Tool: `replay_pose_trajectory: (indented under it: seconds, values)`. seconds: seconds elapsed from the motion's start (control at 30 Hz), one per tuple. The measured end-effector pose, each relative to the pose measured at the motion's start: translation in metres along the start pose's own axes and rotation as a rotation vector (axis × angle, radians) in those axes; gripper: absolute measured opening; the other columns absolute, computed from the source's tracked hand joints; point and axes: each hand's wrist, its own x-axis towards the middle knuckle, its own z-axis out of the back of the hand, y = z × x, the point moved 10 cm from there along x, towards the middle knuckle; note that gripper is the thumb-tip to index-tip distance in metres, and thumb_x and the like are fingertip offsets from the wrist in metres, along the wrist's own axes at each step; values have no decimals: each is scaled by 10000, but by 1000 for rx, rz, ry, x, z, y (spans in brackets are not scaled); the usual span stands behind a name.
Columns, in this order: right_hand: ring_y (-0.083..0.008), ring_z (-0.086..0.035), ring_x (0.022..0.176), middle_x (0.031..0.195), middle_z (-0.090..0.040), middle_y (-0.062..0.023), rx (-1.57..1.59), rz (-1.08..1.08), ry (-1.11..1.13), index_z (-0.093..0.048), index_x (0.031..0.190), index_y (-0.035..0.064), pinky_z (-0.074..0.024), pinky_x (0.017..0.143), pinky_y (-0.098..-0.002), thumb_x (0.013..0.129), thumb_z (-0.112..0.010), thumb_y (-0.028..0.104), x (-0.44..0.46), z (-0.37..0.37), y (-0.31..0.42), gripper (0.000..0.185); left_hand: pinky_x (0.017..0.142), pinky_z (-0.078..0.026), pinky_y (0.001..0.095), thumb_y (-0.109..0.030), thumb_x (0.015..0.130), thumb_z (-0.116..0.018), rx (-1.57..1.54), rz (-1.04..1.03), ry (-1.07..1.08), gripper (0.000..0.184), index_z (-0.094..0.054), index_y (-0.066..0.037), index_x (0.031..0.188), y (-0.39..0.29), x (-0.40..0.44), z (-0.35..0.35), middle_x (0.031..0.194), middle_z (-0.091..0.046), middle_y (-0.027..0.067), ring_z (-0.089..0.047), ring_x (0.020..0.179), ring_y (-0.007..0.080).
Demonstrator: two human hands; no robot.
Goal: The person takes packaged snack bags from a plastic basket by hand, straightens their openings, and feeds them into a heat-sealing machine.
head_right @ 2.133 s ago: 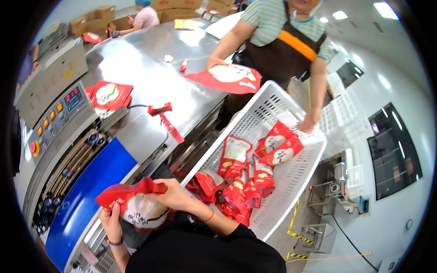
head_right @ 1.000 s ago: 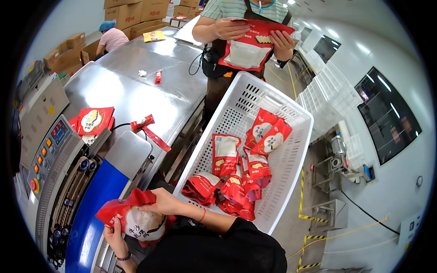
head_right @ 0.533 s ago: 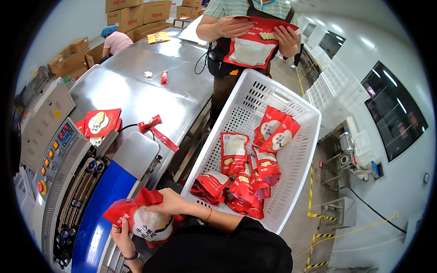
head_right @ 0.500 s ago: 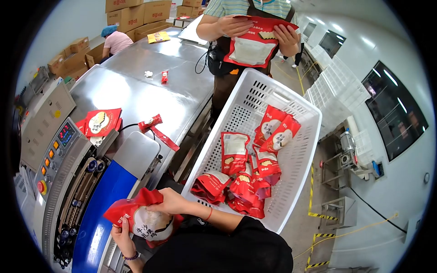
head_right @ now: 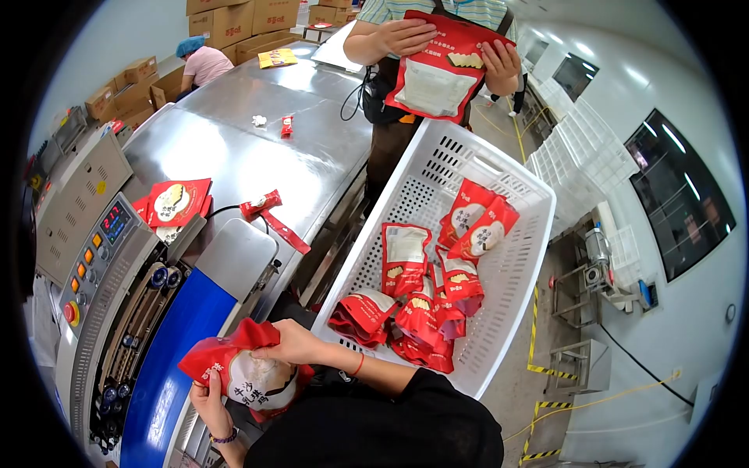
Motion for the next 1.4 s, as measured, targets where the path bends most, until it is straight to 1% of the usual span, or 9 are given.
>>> replay_pose_trajectory:
  seconds: [0.47,0.87,0.93,0.97,1.03,1.17,1.23,1.33,1.4]
  values:
    - [-93,-545,720,777,-665,-71,-6,31,-6,-650,979,1,-471,715,-294,794,-770,228,2,-2,-6,317,783,-468,236,-103,924,-623,44,3,1,141,-662,11,998,-1,-2,-1,958,-683,46,-608,844,86]
    - [-94,-543,705,761,-660,-74,3,-26,11,-648,972,2,-470,703,-299,790,-776,254,-3,-1,-8,336,768,-459,229,-102,924,-622,66,11,2,135,-665,8,989,0,-4,-2,933,-679,32,-595,829,75]
    - [-80,-524,640,701,-607,-23,11,28,-23,-639,897,2,-450,597,-279,787,-788,316,-3,0,-6,364,770,-458,228,-102,923,-623,58,12,1,136,-665,8,991,-1,-5,-3,934,-678,31,-594,831,75]
    - [-80,-524,640,701,-607,-23,10,28,-21,-639,897,2,-450,597,-279,787,-788,316,-2,-1,-10,364,772,-457,227,-102,923,-623,50,13,1,137,-665,8,994,-1,-5,-4,935,-678,31,-593,833,74]
    - [-93,-543,679,729,-628,-39,-31,73,-26,-642,911,-5,-462,647,-289,788,-786,307,1,-2,-11,364,775,-457,228,-101,924,-621,52,4,6,139,-664,9,997,-2,-6,-2,939,-677,31,-593,836,74]
    - [-99,-547,708,745,-639,-49,-25,56,-14,-643,920,-10,-465,682,-296,789,-785,303,0,-3,-10,367,780,-458,227,-100,927,-617,53,-8,8,143,-662,13,1003,-2,-7,-1,949,-676,34,-592,842,73]
    - [-109,-559,705,761,-658,-85,-25,63,-5,-643,965,4,-470,704,-306,790,-773,278,0,-5,-11,351,779,-458,227,-100,928,-615,60,-5,7,144,-661,14,1003,0,-7,1,951,-676,35,-592,843,73]
    - [-116,-564,710,771,-664,-80,-47,-5,10,-647,972,8,-471,713,-307,790,-773,274,-2,-5,-10,346,777,-459,227,-102,928,-616,59,1,5,144,-660,14,1001,0,-8,1,952,-676,37,-591,843,72]
    - [-120,-568,712,776,-666,-80,-31,22,7,-648,975,9,-470,717,-308,790,-772,274,-2,-6,-9,346,775,-460,228,-104,928,-618,50,3,4,143,-660,14,997,-1,-9,1,950,-676,37,-591,841,72]
